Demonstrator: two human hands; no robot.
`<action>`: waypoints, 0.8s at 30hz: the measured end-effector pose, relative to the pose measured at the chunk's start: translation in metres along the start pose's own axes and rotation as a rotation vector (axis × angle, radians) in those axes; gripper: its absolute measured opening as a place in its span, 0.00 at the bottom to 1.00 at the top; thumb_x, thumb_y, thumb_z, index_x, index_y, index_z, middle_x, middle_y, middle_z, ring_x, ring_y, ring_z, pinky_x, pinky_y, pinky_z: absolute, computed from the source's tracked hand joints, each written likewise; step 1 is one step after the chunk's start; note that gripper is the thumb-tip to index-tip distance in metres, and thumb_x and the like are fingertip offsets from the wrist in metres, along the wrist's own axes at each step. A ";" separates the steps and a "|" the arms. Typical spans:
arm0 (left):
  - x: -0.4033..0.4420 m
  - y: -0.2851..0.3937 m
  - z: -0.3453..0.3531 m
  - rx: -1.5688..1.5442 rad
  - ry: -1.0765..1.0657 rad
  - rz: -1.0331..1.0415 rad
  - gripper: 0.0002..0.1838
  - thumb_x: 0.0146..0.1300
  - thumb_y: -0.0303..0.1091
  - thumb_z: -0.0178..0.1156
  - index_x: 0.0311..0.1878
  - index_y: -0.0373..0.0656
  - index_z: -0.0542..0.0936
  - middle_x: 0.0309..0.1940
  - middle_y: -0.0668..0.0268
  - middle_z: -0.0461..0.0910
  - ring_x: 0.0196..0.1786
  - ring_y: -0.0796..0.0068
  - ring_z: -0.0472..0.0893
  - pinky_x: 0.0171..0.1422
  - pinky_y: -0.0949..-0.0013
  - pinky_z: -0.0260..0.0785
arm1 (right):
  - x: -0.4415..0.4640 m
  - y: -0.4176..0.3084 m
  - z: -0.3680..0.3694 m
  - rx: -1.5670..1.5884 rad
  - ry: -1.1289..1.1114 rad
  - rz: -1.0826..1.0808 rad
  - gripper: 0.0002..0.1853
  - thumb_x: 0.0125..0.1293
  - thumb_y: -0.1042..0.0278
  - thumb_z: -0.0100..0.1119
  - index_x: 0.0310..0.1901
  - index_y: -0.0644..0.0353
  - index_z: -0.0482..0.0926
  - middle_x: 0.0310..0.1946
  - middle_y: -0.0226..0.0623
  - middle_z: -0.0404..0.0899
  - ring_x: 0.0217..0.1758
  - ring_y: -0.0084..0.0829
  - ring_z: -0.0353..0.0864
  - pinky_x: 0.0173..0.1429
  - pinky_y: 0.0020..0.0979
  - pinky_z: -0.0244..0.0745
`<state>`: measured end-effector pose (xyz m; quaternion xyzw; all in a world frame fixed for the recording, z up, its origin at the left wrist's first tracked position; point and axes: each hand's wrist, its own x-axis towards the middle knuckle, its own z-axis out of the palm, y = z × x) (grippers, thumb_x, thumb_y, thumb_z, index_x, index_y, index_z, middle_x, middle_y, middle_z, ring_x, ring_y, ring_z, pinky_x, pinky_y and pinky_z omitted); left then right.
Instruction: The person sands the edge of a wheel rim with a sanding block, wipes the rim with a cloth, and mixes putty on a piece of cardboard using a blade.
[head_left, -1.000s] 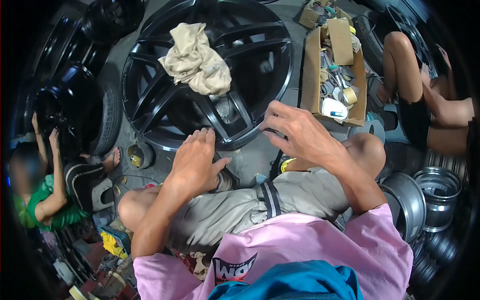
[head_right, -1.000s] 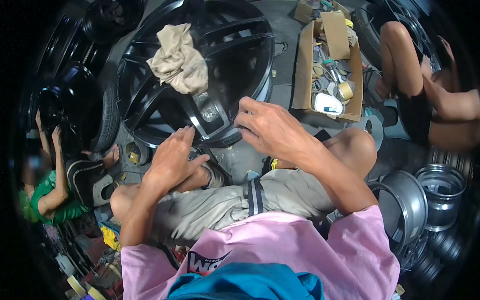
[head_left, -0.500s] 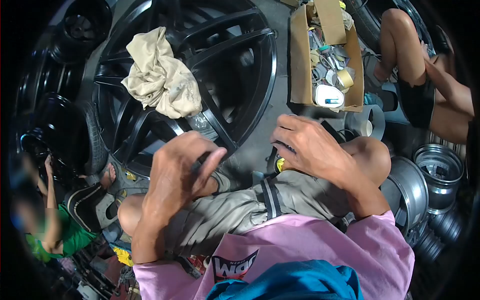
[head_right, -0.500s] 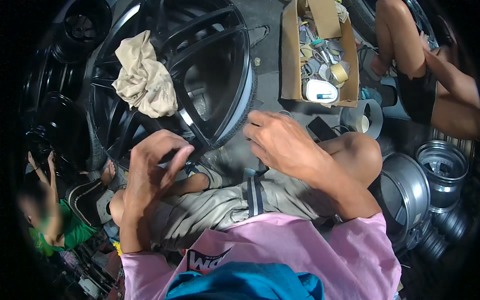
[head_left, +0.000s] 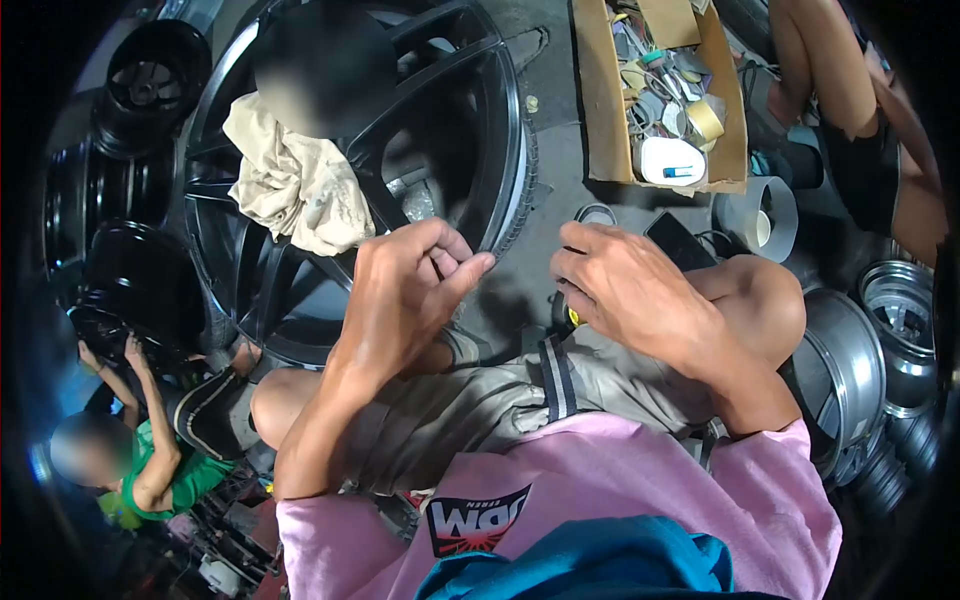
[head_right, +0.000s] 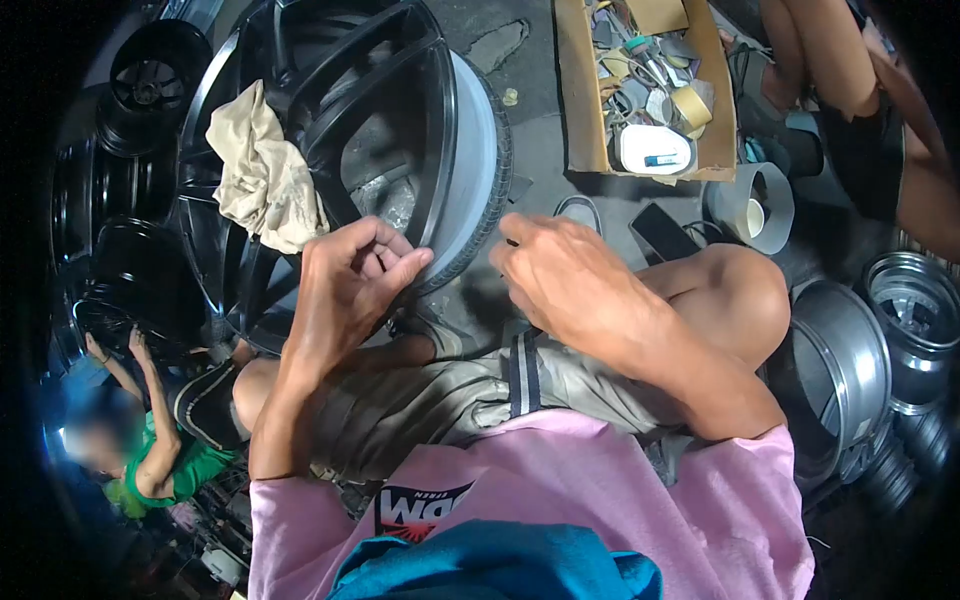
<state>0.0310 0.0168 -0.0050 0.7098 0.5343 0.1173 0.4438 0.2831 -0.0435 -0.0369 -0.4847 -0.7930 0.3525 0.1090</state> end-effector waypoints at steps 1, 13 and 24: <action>0.003 0.003 0.001 0.016 -0.005 -0.049 0.11 0.66 0.30 0.79 0.35 0.34 0.86 0.20 0.77 0.73 0.25 0.91 0.67 0.29 0.78 0.60 | -0.001 0.001 -0.001 -0.002 0.005 -0.007 0.09 0.64 0.73 0.69 0.40 0.67 0.80 0.44 0.46 0.76 0.51 0.52 0.82 0.55 0.51 0.81; 0.055 -0.005 0.020 0.082 0.051 -0.019 0.26 0.71 0.46 0.76 0.23 0.40 0.78 0.17 0.79 0.68 0.23 0.89 0.65 0.25 0.74 0.55 | -0.018 0.016 -0.006 -0.026 0.146 -0.052 0.07 0.64 0.74 0.68 0.40 0.69 0.84 0.43 0.50 0.81 0.49 0.55 0.86 0.56 0.51 0.82; 0.049 0.008 0.017 0.323 0.180 0.101 0.30 0.69 0.51 0.76 0.24 0.33 0.78 0.16 0.64 0.69 0.24 0.77 0.66 0.30 0.61 0.64 | -0.006 0.000 -0.003 -0.088 0.186 -0.087 0.06 0.63 0.74 0.67 0.39 0.68 0.86 0.40 0.52 0.84 0.44 0.57 0.89 0.52 0.53 0.84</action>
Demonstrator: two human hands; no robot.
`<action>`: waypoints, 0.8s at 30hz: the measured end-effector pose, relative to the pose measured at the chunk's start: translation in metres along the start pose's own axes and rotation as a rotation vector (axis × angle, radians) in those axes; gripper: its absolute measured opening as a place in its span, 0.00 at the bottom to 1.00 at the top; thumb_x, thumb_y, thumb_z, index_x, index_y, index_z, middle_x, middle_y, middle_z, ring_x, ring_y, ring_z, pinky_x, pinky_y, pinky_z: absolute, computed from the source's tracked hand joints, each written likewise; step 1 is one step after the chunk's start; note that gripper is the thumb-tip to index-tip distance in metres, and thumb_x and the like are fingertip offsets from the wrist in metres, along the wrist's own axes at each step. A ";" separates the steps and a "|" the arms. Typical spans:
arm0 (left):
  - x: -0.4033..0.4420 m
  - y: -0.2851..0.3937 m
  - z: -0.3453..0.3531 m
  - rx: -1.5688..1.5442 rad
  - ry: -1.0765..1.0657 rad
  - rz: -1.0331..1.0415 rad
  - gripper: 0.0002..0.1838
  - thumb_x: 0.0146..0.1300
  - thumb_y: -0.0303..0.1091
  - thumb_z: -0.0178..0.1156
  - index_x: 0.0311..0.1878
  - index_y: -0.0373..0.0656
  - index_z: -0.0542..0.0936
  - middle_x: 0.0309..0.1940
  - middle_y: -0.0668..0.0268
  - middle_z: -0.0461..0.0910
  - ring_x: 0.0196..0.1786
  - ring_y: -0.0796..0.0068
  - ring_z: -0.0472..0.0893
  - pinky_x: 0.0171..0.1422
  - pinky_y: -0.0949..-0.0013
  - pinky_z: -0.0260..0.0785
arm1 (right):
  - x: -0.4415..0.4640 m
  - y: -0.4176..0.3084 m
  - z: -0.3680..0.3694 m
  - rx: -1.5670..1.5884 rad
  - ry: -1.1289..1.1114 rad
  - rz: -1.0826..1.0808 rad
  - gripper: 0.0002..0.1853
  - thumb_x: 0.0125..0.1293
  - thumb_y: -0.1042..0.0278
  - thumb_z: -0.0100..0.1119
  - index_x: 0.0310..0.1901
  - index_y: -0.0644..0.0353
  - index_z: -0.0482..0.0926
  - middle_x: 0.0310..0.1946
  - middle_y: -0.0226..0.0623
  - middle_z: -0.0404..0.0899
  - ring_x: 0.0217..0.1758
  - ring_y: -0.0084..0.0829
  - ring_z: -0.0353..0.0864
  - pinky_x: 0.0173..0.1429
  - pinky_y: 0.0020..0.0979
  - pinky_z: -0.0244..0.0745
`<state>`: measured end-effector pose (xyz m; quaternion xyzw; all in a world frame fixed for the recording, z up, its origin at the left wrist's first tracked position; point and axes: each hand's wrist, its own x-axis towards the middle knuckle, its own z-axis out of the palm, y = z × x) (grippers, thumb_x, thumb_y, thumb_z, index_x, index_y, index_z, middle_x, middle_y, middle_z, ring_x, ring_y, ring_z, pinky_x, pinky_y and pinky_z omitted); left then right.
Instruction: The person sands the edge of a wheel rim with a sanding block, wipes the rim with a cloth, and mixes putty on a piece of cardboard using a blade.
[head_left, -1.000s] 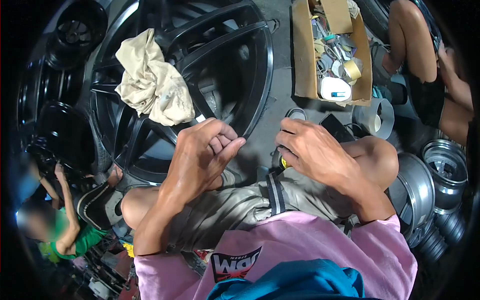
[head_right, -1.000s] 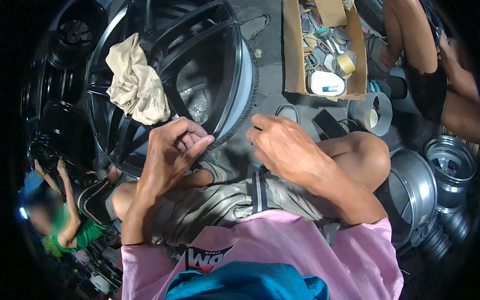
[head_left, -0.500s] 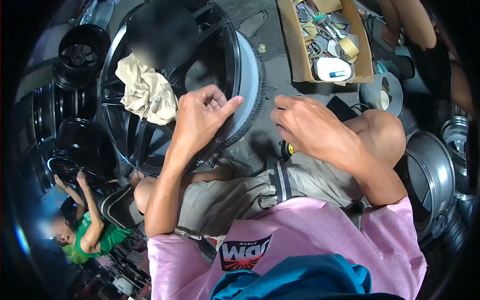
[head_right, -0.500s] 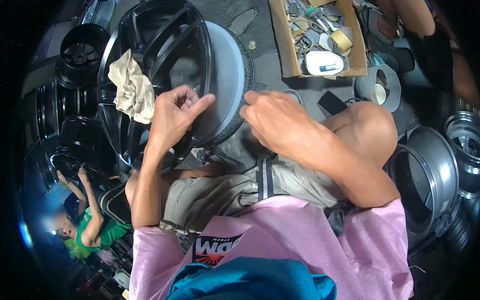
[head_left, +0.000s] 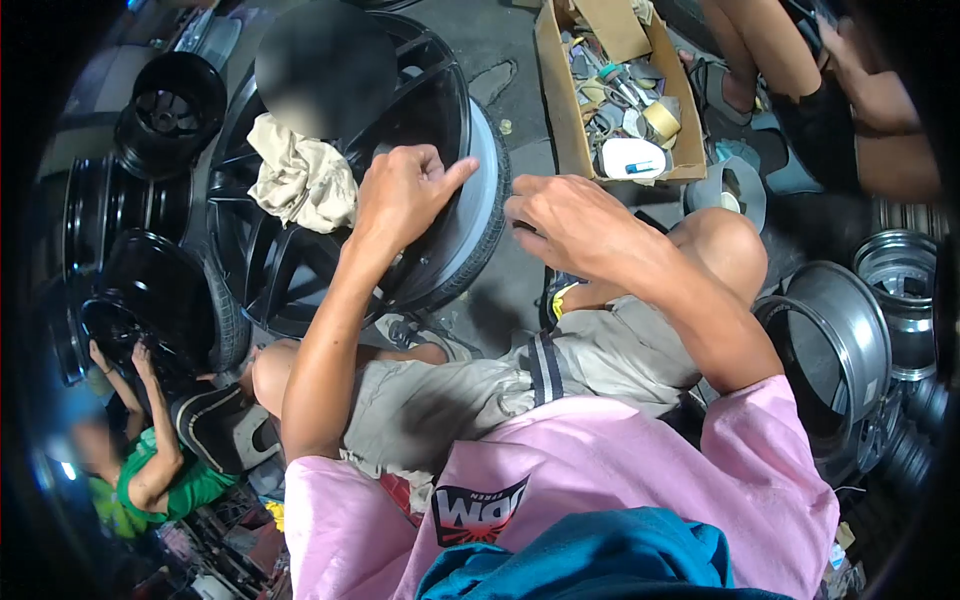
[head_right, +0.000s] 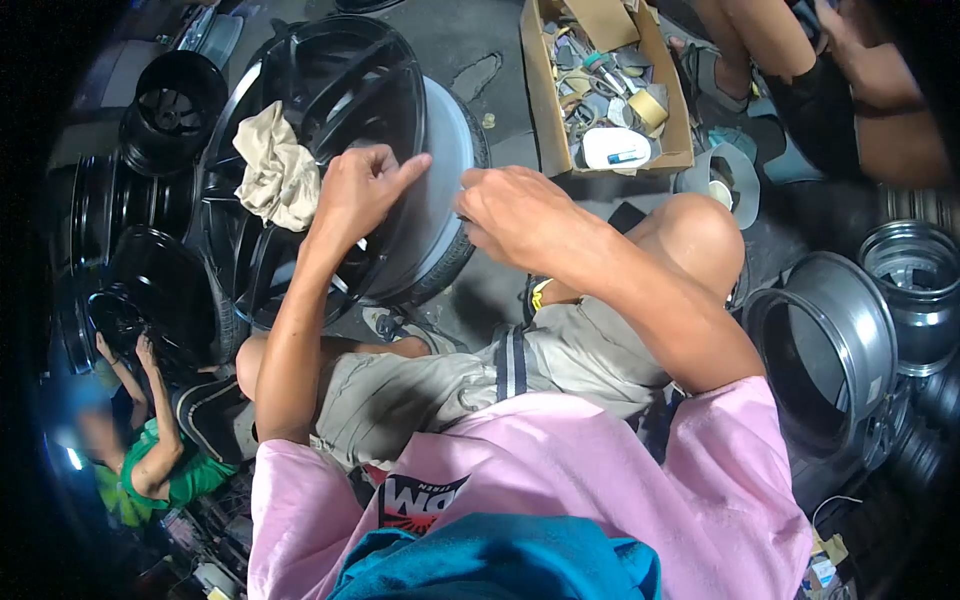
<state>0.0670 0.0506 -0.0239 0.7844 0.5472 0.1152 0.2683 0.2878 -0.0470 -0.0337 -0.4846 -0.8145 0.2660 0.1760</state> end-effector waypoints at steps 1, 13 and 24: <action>-0.007 0.000 -0.004 0.029 -0.032 0.031 0.30 0.68 0.51 0.76 0.25 0.32 0.78 0.16 0.63 0.70 0.25 0.76 0.67 0.32 0.59 0.65 | 0.003 -0.004 -0.002 0.020 0.019 -0.018 0.06 0.64 0.73 0.67 0.39 0.67 0.86 0.40 0.51 0.84 0.44 0.57 0.88 0.52 0.53 0.83; -0.091 0.000 -0.066 -0.373 0.043 0.067 0.10 0.68 0.28 0.74 0.47 0.33 0.85 0.28 0.67 0.80 0.29 0.82 0.72 0.35 0.72 0.68 | 0.062 -0.062 -0.013 0.392 0.285 -0.278 0.13 0.66 0.80 0.63 0.52 0.66 0.83 0.45 0.43 0.86 0.45 0.39 0.89 0.49 0.37 0.86; -0.147 -0.053 -0.124 -0.369 0.499 -0.056 0.05 0.70 0.24 0.73 0.43 0.33 0.86 0.29 0.69 0.82 0.30 0.86 0.77 0.35 0.77 0.69 | 0.122 -0.080 0.028 0.259 0.320 -0.315 0.17 0.65 0.76 0.69 0.55 0.64 0.83 0.48 0.44 0.78 0.51 0.43 0.84 0.56 0.41 0.81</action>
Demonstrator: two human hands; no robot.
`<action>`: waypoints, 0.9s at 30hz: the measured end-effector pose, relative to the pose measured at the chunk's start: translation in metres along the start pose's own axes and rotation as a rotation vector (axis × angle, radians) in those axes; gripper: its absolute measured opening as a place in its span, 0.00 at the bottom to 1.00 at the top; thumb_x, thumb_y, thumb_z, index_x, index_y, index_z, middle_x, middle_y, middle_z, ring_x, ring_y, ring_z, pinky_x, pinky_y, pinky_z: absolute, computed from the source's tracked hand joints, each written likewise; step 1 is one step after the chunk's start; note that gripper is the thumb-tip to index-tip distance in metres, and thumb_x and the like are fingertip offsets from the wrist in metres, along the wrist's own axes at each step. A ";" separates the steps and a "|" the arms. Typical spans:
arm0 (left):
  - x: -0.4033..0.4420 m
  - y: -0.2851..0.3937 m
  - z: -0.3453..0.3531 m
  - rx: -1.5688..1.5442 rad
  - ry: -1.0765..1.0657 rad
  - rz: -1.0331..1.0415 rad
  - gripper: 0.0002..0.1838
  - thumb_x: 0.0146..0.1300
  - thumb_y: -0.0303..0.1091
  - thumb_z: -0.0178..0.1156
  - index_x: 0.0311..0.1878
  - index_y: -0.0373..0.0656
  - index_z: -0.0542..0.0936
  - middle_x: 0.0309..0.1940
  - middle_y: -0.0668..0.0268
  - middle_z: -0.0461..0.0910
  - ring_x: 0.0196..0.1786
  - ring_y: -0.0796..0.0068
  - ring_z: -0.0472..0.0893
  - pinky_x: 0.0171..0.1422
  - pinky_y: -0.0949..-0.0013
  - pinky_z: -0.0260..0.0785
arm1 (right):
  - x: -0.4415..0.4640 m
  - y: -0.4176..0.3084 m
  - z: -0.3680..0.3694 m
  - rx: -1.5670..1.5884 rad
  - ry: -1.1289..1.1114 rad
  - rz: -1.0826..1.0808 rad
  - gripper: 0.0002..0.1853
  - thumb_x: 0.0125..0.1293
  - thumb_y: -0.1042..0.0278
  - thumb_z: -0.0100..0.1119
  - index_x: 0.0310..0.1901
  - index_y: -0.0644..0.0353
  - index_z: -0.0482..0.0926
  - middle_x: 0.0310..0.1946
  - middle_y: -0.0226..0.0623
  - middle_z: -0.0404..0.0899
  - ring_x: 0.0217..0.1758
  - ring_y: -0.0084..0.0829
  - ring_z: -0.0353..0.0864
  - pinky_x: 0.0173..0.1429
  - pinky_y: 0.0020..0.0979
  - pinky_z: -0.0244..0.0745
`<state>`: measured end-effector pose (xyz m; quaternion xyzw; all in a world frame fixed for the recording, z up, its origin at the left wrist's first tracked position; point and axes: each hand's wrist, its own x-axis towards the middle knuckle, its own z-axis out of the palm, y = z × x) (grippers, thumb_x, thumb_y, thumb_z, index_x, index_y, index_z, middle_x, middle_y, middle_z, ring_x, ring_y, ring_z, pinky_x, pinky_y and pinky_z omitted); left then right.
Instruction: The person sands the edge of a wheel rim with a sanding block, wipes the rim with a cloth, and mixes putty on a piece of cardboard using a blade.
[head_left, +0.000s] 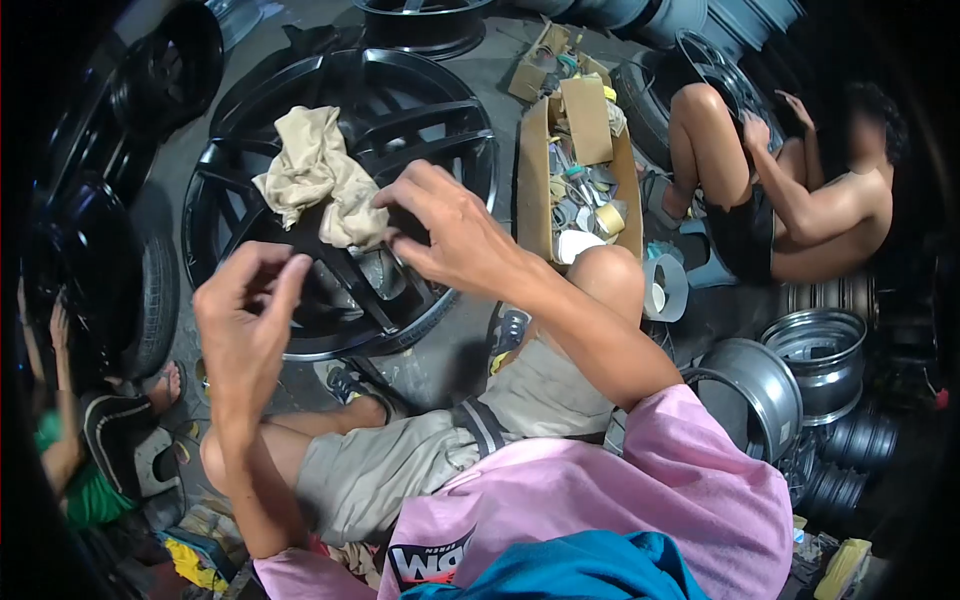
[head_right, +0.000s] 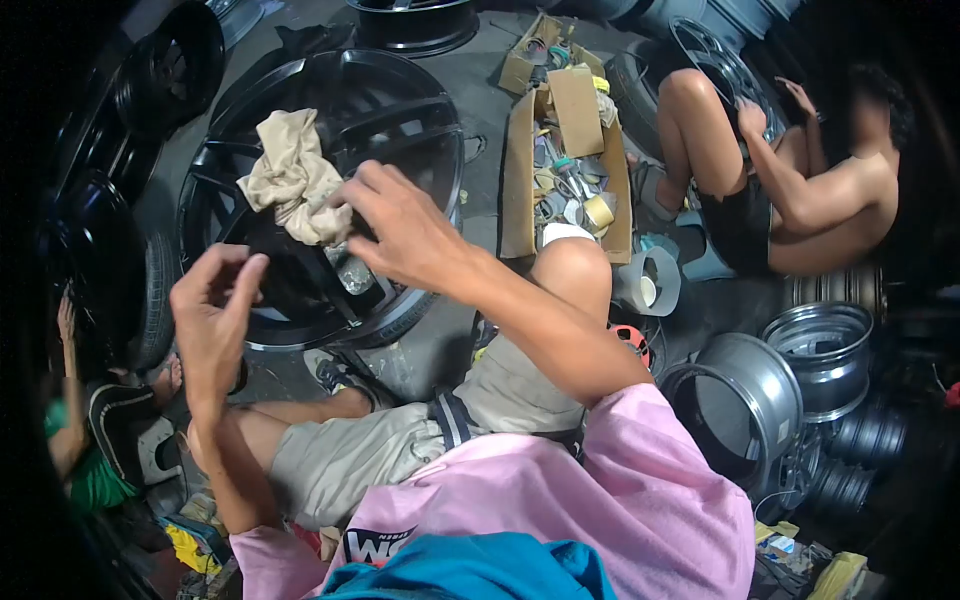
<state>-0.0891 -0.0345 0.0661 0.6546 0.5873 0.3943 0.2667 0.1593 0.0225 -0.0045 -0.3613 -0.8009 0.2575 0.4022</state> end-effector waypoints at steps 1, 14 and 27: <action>-0.001 -0.004 -0.015 -0.008 -0.008 -0.022 0.05 0.75 0.26 0.70 0.46 0.35 0.85 0.34 0.73 0.83 0.34 0.88 0.79 0.38 0.79 0.73 | 0.002 0.006 0.003 -0.118 0.021 -0.005 0.17 0.64 0.75 0.71 0.55 0.63 0.83 0.48 0.45 0.78 0.53 0.46 0.82 0.59 0.43 0.79; -0.089 -0.087 -0.141 -0.271 0.598 -0.142 0.02 0.75 0.23 0.69 0.42 0.37 0.85 0.32 0.69 0.87 0.29 0.87 0.82 0.33 0.81 0.74 | -0.001 0.108 0.008 -0.433 -0.066 0.112 0.16 0.83 0.59 0.62 0.57 0.63 0.87 0.51 0.50 0.88 0.56 0.48 0.87 0.64 0.42 0.78; -0.329 -0.278 -0.098 0.267 0.312 -0.899 0.14 0.71 0.39 0.72 0.43 0.35 0.88 0.30 0.55 0.88 0.33 0.68 0.86 0.42 0.62 0.76 | 0.012 0.249 -0.011 -0.622 -0.703 0.038 0.25 0.75 0.67 0.59 0.71 0.67 0.78 0.62 0.62 0.84 0.65 0.60 0.85 0.69 0.49 0.78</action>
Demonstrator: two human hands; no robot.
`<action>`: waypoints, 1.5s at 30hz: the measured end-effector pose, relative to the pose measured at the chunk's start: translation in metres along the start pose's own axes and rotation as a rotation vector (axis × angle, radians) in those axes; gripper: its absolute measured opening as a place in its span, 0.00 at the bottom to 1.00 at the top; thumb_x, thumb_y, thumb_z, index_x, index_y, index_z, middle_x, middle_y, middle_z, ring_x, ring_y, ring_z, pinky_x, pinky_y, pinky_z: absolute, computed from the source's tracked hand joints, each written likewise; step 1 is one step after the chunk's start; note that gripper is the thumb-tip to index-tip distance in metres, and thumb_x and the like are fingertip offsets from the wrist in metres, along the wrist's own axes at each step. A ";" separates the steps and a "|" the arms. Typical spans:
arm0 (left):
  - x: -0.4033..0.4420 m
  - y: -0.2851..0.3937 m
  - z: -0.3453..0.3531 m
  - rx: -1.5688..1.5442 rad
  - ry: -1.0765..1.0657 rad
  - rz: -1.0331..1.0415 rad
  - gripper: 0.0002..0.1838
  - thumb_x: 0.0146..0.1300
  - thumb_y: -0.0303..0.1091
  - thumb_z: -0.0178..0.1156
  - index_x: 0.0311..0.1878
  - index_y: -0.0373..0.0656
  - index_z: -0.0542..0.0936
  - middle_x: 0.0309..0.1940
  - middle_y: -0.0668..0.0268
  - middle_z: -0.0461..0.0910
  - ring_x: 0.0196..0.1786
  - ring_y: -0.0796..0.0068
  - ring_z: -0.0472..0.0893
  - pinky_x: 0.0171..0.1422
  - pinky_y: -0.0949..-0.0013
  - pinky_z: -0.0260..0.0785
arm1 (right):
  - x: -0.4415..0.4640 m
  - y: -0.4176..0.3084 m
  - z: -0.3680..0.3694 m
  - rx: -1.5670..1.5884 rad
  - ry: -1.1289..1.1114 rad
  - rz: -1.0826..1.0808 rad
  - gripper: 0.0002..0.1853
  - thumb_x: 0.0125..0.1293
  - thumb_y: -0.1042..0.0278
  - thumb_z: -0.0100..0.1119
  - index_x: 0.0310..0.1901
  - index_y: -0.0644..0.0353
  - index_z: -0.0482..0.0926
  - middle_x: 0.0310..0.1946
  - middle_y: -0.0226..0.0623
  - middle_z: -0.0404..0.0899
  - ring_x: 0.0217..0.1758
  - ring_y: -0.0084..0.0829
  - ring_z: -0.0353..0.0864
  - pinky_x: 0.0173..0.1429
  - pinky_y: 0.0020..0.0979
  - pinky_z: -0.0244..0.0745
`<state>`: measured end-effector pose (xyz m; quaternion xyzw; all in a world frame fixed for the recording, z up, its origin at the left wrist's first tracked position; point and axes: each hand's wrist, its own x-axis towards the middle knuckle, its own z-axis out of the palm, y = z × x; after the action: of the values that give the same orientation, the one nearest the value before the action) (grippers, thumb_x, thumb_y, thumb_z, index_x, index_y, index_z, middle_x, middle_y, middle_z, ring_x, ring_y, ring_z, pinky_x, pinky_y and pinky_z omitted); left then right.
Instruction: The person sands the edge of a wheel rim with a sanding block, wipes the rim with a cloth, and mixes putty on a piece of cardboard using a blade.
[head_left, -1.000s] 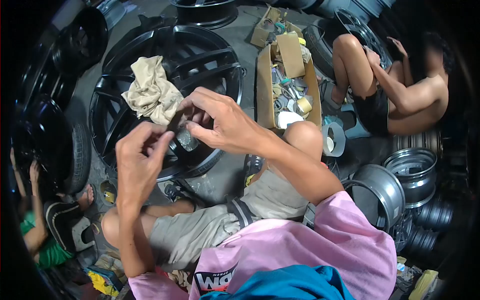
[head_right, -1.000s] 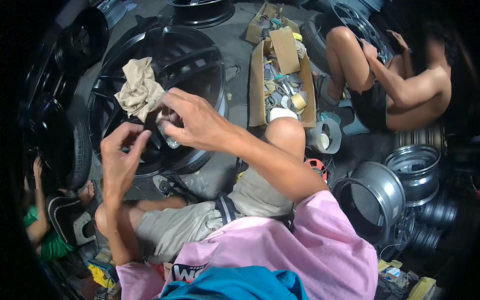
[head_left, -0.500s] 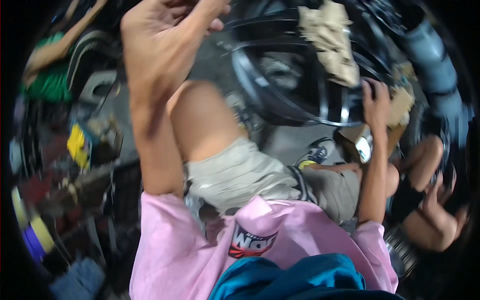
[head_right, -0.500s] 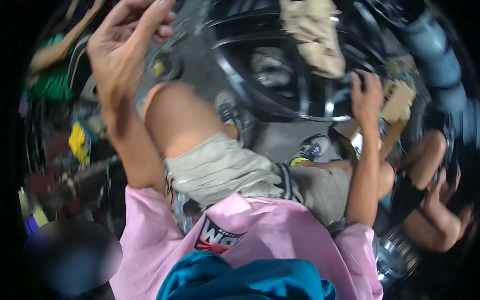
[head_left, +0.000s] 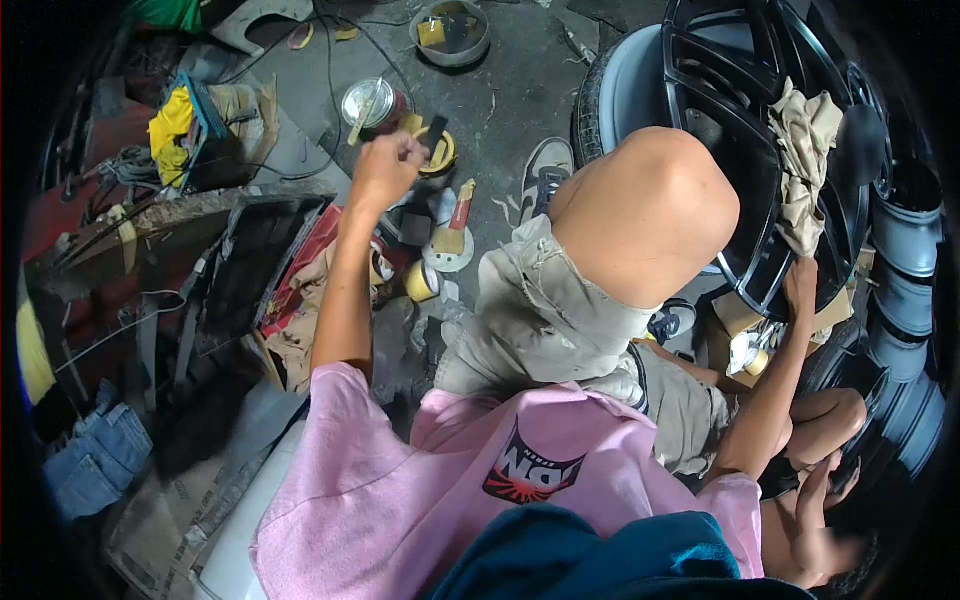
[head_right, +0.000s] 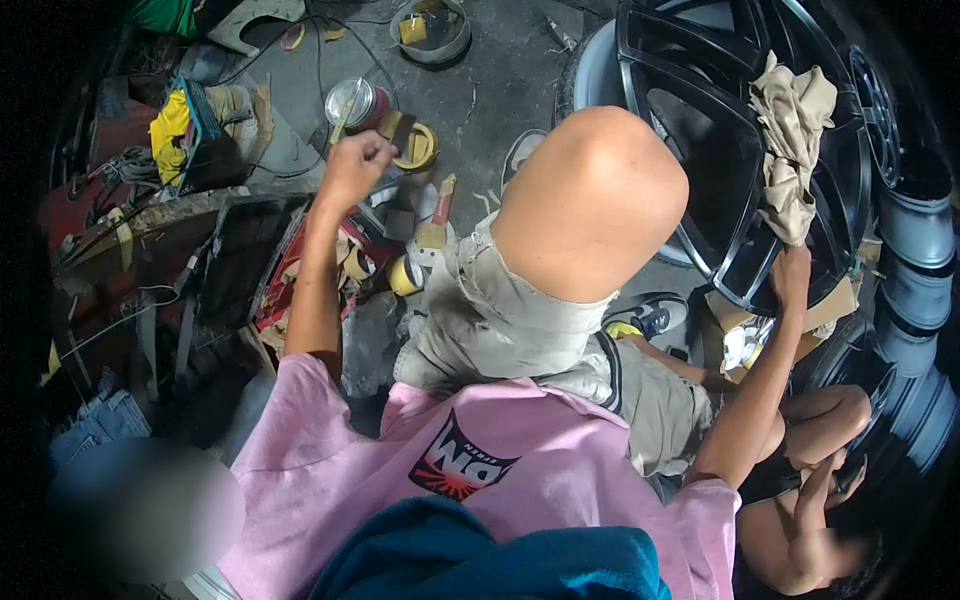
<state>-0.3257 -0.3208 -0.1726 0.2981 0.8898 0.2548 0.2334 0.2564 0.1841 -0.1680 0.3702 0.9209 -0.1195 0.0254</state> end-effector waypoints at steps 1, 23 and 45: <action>0.002 -0.021 0.015 0.052 -0.044 -0.044 0.15 0.69 0.41 0.73 0.43 0.35 0.89 0.32 0.49 0.88 0.34 0.58 0.88 0.44 0.57 0.77 | 0.002 -0.005 0.007 -0.004 -0.002 -0.004 0.25 0.75 0.67 0.59 0.71 0.67 0.78 0.62 0.62 0.84 0.65 0.60 0.85 0.69 0.49 0.78; -0.033 -0.136 0.149 0.478 -0.356 -0.608 0.46 0.54 0.53 0.82 0.71 0.38 0.77 0.65 0.47 0.85 0.70 0.48 0.84 0.74 0.51 0.79 | 0.005 -0.038 0.005 0.483 -0.040 0.251 0.37 0.64 0.65 0.73 0.76 0.61 0.75 0.75 0.49 0.76 0.78 0.45 0.74 0.83 0.41 0.65; -0.036 -0.010 0.016 -0.827 -0.351 -0.393 0.15 0.73 0.35 0.74 0.52 0.32 0.88 0.40 0.60 0.91 0.39 0.72 0.92 0.43 0.73 0.86 | 0.011 -0.083 -0.011 0.360 0.053 0.144 0.28 0.76 0.63 0.59 0.75 0.62 0.76 0.78 0.52 0.74 0.81 0.46 0.72 0.83 0.39 0.64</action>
<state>-0.2950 -0.3459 -0.1812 0.0451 0.7007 0.4839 0.5223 0.1921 0.1365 -0.1424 0.4369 0.8560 -0.2704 -0.0570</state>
